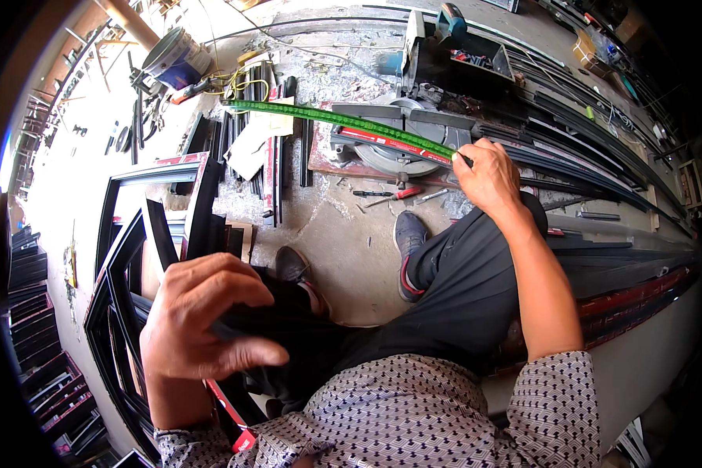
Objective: The person measures and marks a long aluminum window frame profile using a tape measure and marker. They then position the profile on a miter saw and cut it to size. The person repeats this process for multiple frame pieces, assembling them into a rectangular window frame structure.
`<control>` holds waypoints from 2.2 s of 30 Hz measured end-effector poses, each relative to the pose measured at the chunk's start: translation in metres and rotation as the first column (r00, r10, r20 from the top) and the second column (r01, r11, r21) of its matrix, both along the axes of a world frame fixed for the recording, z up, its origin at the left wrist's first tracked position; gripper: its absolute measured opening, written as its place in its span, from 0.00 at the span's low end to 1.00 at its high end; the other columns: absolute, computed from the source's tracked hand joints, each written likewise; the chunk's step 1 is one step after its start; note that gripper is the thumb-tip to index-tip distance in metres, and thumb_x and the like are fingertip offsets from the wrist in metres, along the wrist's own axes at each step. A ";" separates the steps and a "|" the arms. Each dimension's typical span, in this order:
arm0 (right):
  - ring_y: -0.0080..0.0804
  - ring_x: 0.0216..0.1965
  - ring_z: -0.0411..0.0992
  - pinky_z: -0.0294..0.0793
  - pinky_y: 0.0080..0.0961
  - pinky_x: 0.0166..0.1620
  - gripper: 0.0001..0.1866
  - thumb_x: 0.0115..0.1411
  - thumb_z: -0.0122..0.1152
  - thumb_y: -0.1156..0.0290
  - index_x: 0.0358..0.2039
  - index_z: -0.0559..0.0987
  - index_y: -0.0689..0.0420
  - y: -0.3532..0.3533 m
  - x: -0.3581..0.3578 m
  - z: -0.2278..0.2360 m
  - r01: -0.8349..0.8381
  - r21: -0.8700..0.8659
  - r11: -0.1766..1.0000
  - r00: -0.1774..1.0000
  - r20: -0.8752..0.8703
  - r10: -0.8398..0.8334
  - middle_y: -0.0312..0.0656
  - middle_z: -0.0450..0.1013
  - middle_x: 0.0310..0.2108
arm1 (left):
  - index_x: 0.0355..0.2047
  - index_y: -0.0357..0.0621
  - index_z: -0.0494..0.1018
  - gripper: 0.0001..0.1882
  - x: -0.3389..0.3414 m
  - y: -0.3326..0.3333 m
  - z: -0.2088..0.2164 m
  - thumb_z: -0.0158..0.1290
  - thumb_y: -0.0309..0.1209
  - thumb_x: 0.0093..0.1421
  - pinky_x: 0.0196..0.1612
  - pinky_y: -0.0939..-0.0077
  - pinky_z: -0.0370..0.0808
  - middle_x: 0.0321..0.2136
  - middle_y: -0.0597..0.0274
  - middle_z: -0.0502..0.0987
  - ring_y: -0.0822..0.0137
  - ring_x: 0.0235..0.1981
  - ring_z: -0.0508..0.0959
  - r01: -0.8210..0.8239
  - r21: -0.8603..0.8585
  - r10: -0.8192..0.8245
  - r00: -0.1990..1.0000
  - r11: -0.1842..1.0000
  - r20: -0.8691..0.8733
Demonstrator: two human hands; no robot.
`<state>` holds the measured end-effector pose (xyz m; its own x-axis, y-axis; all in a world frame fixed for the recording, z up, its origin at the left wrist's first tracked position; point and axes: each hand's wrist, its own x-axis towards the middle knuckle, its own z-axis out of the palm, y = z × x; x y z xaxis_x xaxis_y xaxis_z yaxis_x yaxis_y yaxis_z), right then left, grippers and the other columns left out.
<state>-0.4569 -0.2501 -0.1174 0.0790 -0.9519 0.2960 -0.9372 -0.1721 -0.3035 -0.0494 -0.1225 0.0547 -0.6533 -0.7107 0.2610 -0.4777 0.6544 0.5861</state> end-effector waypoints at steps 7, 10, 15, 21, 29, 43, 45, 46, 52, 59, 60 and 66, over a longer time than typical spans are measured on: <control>0.54 0.46 0.75 0.77 0.49 0.48 0.11 0.64 0.66 0.62 0.37 0.87 0.55 -0.001 0.006 0.006 0.002 0.047 0.999 1.000 -0.030 -0.001 0.46 0.78 0.39 | 0.35 0.39 0.78 0.16 0.006 -0.038 -0.037 0.73 0.35 0.56 0.38 0.68 0.79 0.31 0.58 0.80 0.62 0.33 0.83 -0.337 0.051 0.313 0.913 0.940 0.263; 0.53 0.45 0.75 0.76 0.49 0.48 0.11 0.64 0.65 0.62 0.36 0.87 0.55 0.000 0.003 0.008 0.041 0.077 0.996 0.997 -0.069 -0.035 0.46 0.78 0.38 | 0.35 0.38 0.79 0.14 0.017 -0.058 -0.050 0.71 0.33 0.57 0.38 0.68 0.79 0.32 0.57 0.81 0.62 0.33 0.83 -0.354 0.035 0.326 0.894 0.935 0.307; 0.53 0.46 0.75 0.76 0.50 0.49 0.11 0.65 0.65 0.61 0.36 0.87 0.55 -0.006 0.000 0.024 0.075 0.080 0.994 0.989 -0.135 -0.064 0.46 0.77 0.37 | 0.37 0.37 0.80 0.14 0.033 -0.095 -0.059 0.70 0.34 0.60 0.39 0.67 0.79 0.33 0.56 0.82 0.62 0.34 0.83 -0.376 0.061 0.343 0.891 0.925 0.296; 0.51 0.46 0.76 0.76 0.49 0.49 0.11 0.65 0.65 0.61 0.35 0.87 0.54 -0.015 0.005 0.047 0.120 0.116 0.986 0.974 -0.206 -0.095 0.45 0.77 0.37 | 0.36 0.38 0.81 0.18 0.050 -0.136 -0.086 0.68 0.42 0.61 0.39 0.62 0.79 0.30 0.52 0.82 0.54 0.32 0.84 -0.358 0.072 0.339 0.921 0.931 0.191; 0.51 0.45 0.76 0.77 0.49 0.48 0.11 0.65 0.65 0.60 0.36 0.87 0.54 -0.049 -0.002 0.024 0.080 0.168 0.982 0.972 -0.231 -0.040 0.45 0.77 0.36 | 0.36 0.34 0.79 0.18 0.053 -0.179 -0.128 0.66 0.40 0.66 0.40 0.65 0.79 0.29 0.53 0.82 0.62 0.32 0.82 -0.408 0.187 0.355 0.897 0.893 0.262; 0.53 0.48 0.77 0.77 0.49 0.51 0.14 0.65 0.64 0.57 0.40 0.89 0.53 -0.095 -0.016 -0.030 0.069 0.362 0.930 0.984 -0.178 -0.004 0.48 0.79 0.40 | 0.40 0.36 0.81 0.19 0.048 -0.210 -0.186 0.62 0.44 0.67 0.42 0.61 0.80 0.32 0.50 0.83 0.55 0.35 0.84 -0.464 0.292 0.322 0.847 0.836 0.423; 0.56 0.47 0.79 0.77 0.50 0.50 0.16 0.65 0.64 0.57 0.41 0.89 0.55 -0.102 -0.031 -0.027 0.093 0.435 0.896 0.983 -0.185 -0.013 0.52 0.79 0.42 | 0.41 0.36 0.81 0.19 0.042 -0.218 -0.192 0.62 0.43 0.67 0.42 0.61 0.80 0.32 0.50 0.83 0.55 0.35 0.85 -0.444 0.291 0.303 0.855 0.848 0.422; 0.56 0.48 0.79 0.77 0.49 0.51 0.16 0.65 0.64 0.57 0.41 0.89 0.55 -0.104 -0.037 -0.026 0.121 0.451 0.885 0.980 -0.194 -0.035 0.52 0.80 0.43 | 0.41 0.38 0.80 0.18 0.037 -0.223 -0.194 0.62 0.43 0.67 0.42 0.61 0.80 0.32 0.49 0.84 0.53 0.36 0.85 -0.432 0.285 0.277 0.847 0.856 0.453; 0.58 0.47 0.79 0.77 0.47 0.50 0.16 0.64 0.64 0.58 0.41 0.88 0.57 -0.113 -0.089 -0.039 0.202 0.528 0.825 0.975 -0.187 -0.119 0.54 0.80 0.43 | 0.39 0.40 0.78 0.16 0.004 -0.266 -0.240 0.62 0.42 0.67 0.42 0.56 0.80 0.34 0.51 0.83 0.49 0.36 0.84 -0.135 0.159 0.060 0.912 0.978 0.406; 0.56 0.39 0.77 0.74 0.44 0.45 0.15 0.63 0.65 0.61 0.39 0.86 0.60 -0.111 -0.143 -0.089 0.082 0.688 0.721 0.996 -0.035 -0.080 0.56 0.76 0.35 | 0.42 0.39 0.76 0.15 -0.076 -0.309 -0.296 0.59 0.40 0.69 0.50 0.56 0.80 0.40 0.51 0.78 0.50 0.47 0.82 0.243 0.149 -0.284 0.829 0.959 0.481; 0.53 0.37 0.76 0.74 0.42 0.44 0.15 0.63 0.65 0.61 0.39 0.85 0.61 -0.112 -0.144 -0.098 0.084 0.685 0.724 0.996 -0.036 -0.081 0.54 0.76 0.34 | 0.42 0.38 0.75 0.15 -0.083 -0.313 -0.304 0.59 0.40 0.69 0.51 0.56 0.80 0.40 0.50 0.78 0.49 0.47 0.81 0.266 0.163 -0.312 0.804 0.950 0.507; 0.41 0.36 0.76 0.73 0.35 0.42 0.13 0.67 0.66 0.64 0.40 0.85 0.63 -0.110 -0.150 -0.164 0.063 0.639 0.767 0.976 0.121 -0.181 0.47 0.76 0.34 | 0.44 0.39 0.74 0.16 -0.105 -0.333 -0.349 0.62 0.39 0.66 0.56 0.55 0.77 0.44 0.50 0.77 0.49 0.51 0.79 0.312 0.151 -0.343 0.775 0.938 0.530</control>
